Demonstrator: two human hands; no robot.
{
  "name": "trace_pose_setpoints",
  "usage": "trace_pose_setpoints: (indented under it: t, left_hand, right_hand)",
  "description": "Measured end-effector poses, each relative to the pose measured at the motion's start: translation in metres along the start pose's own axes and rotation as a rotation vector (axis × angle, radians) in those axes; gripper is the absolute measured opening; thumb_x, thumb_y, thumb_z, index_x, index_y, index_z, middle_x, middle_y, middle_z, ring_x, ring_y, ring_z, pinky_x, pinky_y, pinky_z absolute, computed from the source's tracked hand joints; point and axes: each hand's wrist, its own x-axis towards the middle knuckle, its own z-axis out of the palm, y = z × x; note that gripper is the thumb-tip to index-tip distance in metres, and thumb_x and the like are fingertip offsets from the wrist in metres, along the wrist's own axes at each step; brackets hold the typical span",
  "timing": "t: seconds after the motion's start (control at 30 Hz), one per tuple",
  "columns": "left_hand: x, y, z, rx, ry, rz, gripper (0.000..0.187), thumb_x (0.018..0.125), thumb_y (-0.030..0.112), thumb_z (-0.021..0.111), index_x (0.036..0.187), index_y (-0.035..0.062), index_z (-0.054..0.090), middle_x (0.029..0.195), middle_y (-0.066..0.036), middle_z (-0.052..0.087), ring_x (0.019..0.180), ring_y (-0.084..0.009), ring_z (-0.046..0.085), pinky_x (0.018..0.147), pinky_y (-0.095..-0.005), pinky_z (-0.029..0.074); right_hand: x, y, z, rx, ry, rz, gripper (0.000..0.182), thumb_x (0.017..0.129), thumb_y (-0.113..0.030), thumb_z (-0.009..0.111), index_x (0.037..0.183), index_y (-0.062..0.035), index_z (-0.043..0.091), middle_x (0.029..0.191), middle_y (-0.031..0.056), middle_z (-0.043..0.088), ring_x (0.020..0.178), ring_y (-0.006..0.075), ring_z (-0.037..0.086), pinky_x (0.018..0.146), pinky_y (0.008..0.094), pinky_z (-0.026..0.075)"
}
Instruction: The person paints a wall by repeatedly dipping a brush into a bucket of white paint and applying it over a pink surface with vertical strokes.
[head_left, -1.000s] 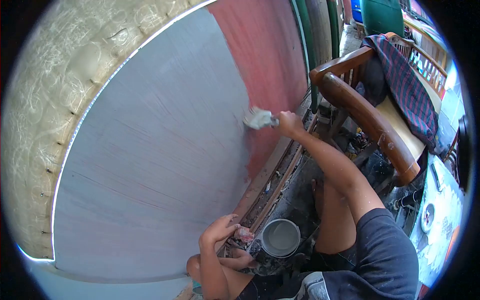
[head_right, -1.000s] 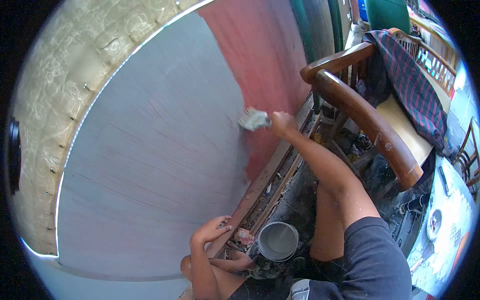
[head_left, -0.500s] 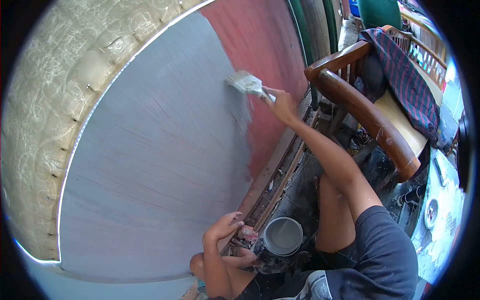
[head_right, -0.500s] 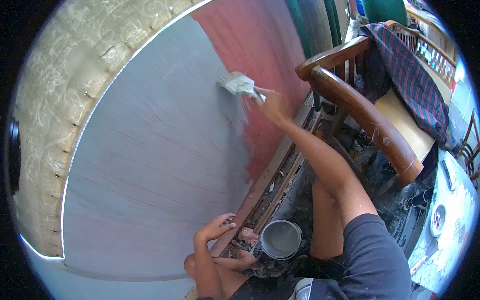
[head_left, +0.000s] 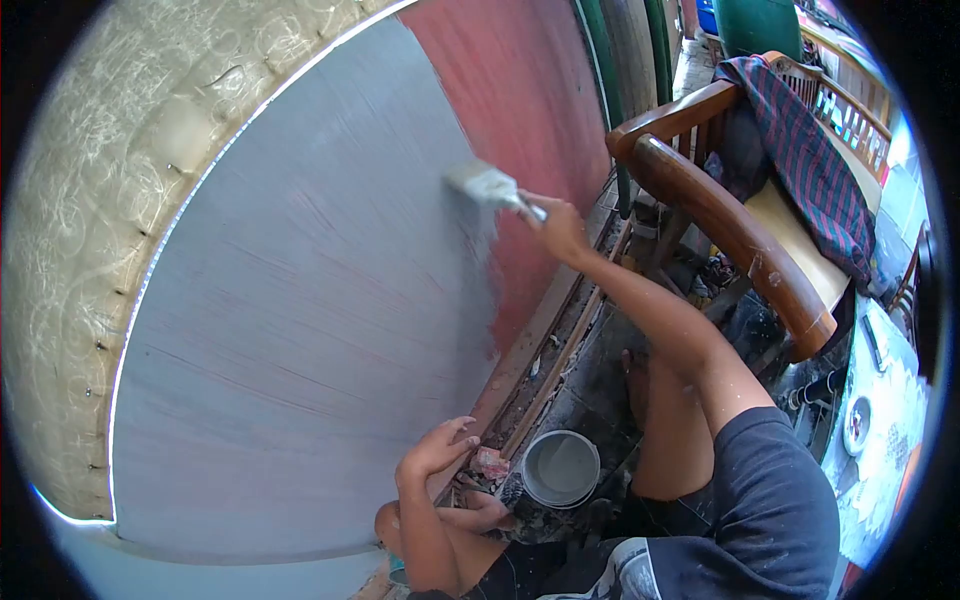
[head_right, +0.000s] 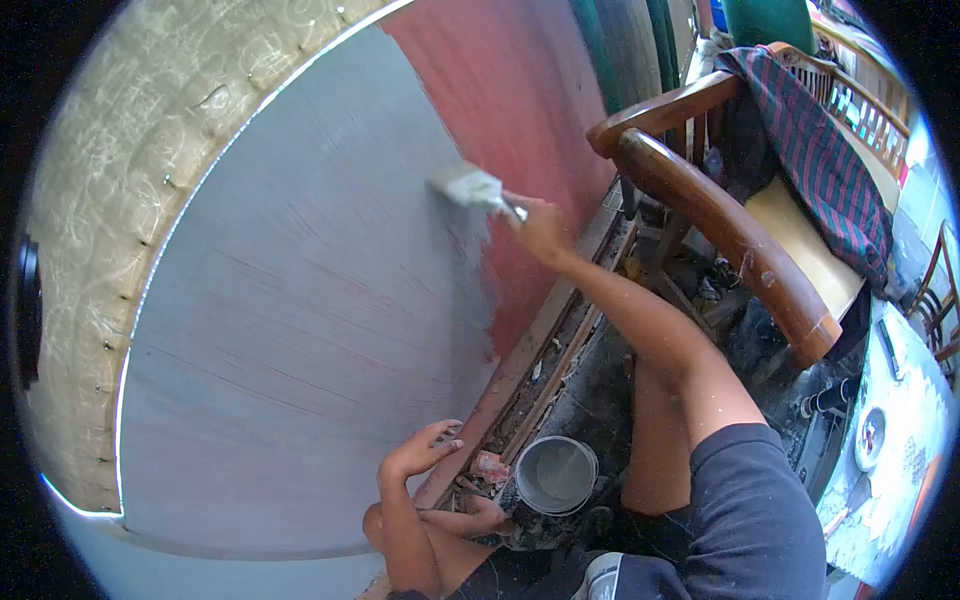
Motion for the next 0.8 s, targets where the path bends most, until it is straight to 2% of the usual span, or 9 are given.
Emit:
trace_pose_setpoints:
  t: [0.07, 0.17, 0.27, 0.4, 0.5, 0.7, 0.8]
  left_hand:
    - [0.003, -0.007, 0.002, 0.036, 0.005, 0.036, 0.053, 0.092, 0.035, 0.061, 0.131, 0.0012, 0.050, 0.127, -0.019, 0.057, 0.117, -0.0288, 0.056, 0.098, -0.0374, 0.044]
    - [0.008, -0.014, 0.002, -0.026, -0.047, 0.051, 0.055, 0.092, 0.037, 0.061, 0.132, 0.0015, 0.049, 0.127, -0.018, 0.057, 0.117, -0.0285, 0.055, 0.099, -0.0372, 0.044]
    - [0.003, -0.011, 0.000, -0.097, -0.037, 0.030, 0.056, 0.090, 0.037, 0.062, 0.132, 0.0023, 0.050, 0.128, -0.023, 0.055, 0.118, -0.0339, 0.054, 0.100, -0.0393, 0.042]
    - [-0.010, -0.004, -0.005, -0.077, 0.020, -0.050, 0.056, 0.091, 0.038, 0.062, 0.133, 0.0034, 0.049, 0.127, -0.018, 0.057, 0.117, -0.0277, 0.055, 0.098, -0.0369, 0.044]
    - [-0.014, -0.006, -0.006, -0.047, 0.003, -0.056, 0.056, 0.091, 0.038, 0.062, 0.134, 0.0043, 0.049, 0.126, -0.018, 0.057, 0.116, -0.0276, 0.055, 0.098, -0.0367, 0.044]
    - [-0.009, -0.021, 0.000, -0.090, -0.013, 0.000, 0.055, 0.092, 0.037, 0.061, 0.135, 0.0050, 0.048, 0.125, -0.018, 0.058, 0.116, -0.0275, 0.055, 0.097, -0.0370, 0.044]
    - [-0.012, -0.013, -0.004, -0.093, 0.000, -0.018, 0.055, 0.092, 0.037, 0.060, 0.135, 0.0048, 0.048, 0.125, -0.018, 0.058, 0.115, -0.0279, 0.056, 0.097, -0.0374, 0.044]
  right_hand:
    - [-0.017, -0.019, -0.002, -0.253, -0.213, 0.111, 0.030, 0.083, -0.033, 0.068, 0.106, -0.0140, 0.072, 0.091, 0.0152, 0.070, 0.088, 0.0310, 0.070, 0.076, 0.0439, 0.055]
    - [-0.026, 0.002, 0.018, -0.563, -0.498, 0.103, 0.020, 0.083, -0.028, 0.066, 0.095, -0.0141, 0.074, 0.090, 0.0155, 0.070, 0.087, 0.0316, 0.069, 0.076, 0.0441, 0.055]
    - [-0.024, 0.001, 0.013, -0.567, -0.447, 0.115, 0.029, 0.083, -0.037, 0.065, 0.102, -0.0176, 0.073, 0.090, 0.0176, 0.069, 0.084, 0.0354, 0.068, 0.076, 0.0459, 0.054]
    - [-0.020, -0.055, -0.020, -0.392, -0.218, 0.006, 0.027, 0.083, -0.036, 0.064, 0.104, -0.0201, 0.073, 0.085, 0.0179, 0.069, 0.081, 0.0366, 0.067, 0.074, 0.0473, 0.054]
    - [-0.037, -0.053, -0.009, -0.355, -0.223, 0.035, 0.022, 0.082, -0.028, 0.062, 0.086, -0.0096, 0.073, 0.085, 0.0164, 0.070, 0.082, 0.0343, 0.069, 0.072, 0.0455, 0.055]
    - [-0.052, 0.004, 0.028, -0.519, -0.481, 0.066, 0.019, 0.078, -0.020, 0.063, 0.082, -0.0044, 0.072, 0.086, 0.0196, 0.070, 0.083, 0.0346, 0.070, 0.071, 0.0441, 0.056]
    - [-0.052, 0.025, 0.043, -0.587, -0.527, 0.016, 0.025, 0.076, -0.029, 0.067, 0.080, -0.0037, 0.071, 0.080, 0.0213, 0.069, 0.080, 0.0364, 0.069, 0.070, 0.0471, 0.055]
